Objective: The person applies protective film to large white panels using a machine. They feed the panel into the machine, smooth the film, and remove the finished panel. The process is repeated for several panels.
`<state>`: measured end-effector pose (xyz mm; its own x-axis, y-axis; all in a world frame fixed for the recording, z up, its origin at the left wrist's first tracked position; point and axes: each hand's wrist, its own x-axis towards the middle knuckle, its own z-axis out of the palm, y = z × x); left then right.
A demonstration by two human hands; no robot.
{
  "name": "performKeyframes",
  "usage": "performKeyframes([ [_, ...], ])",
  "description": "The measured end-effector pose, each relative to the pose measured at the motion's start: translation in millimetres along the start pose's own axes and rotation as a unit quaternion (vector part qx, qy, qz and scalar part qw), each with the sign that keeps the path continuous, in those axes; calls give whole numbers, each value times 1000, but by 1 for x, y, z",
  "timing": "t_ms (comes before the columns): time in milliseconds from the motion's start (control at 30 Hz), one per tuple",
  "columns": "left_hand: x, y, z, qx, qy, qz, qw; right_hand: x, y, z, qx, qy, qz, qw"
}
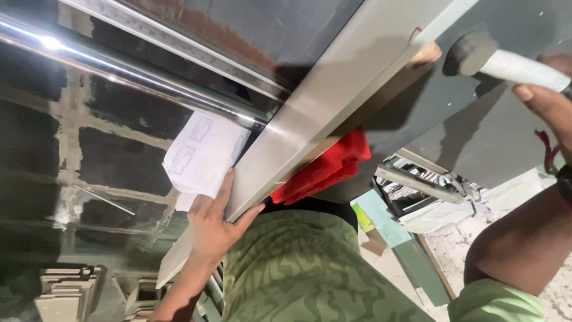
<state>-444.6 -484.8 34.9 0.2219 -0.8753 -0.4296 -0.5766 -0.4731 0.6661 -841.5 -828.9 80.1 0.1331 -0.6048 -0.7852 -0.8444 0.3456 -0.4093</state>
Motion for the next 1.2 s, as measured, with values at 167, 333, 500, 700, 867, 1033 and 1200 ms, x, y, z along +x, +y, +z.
performKeyframes([
  [167, -6, 3, -4, 10, -20, -24, 999, 4, 2, 1, 105, -13, 81, 991],
  [333, -9, 6, -6, 41, -3, -12, 999, 24, 5, -4, 38, -1, -59, 998],
  [500, -10, 8, -7, 16, 16, -5, 1000, 16, 22, -14, -71, 75, -190, 976],
  [700, -10, 9, -10, 17, 17, -7, 1000, 1, 19, -14, -62, 82, -202, 974],
  [867, -12, 14, -13, 3, 18, -18, 1000, 4, 0, -6, 3, 86, -199, 976],
  [1033, -14, 19, -16, -2, 9, -23, 1000, 18, -12, -3, 7, 57, -236, 970],
  [1200, -13, 21, -16, -5, 0, -36, 999, 23, -17, 2, 3, 62, -198, 978],
])
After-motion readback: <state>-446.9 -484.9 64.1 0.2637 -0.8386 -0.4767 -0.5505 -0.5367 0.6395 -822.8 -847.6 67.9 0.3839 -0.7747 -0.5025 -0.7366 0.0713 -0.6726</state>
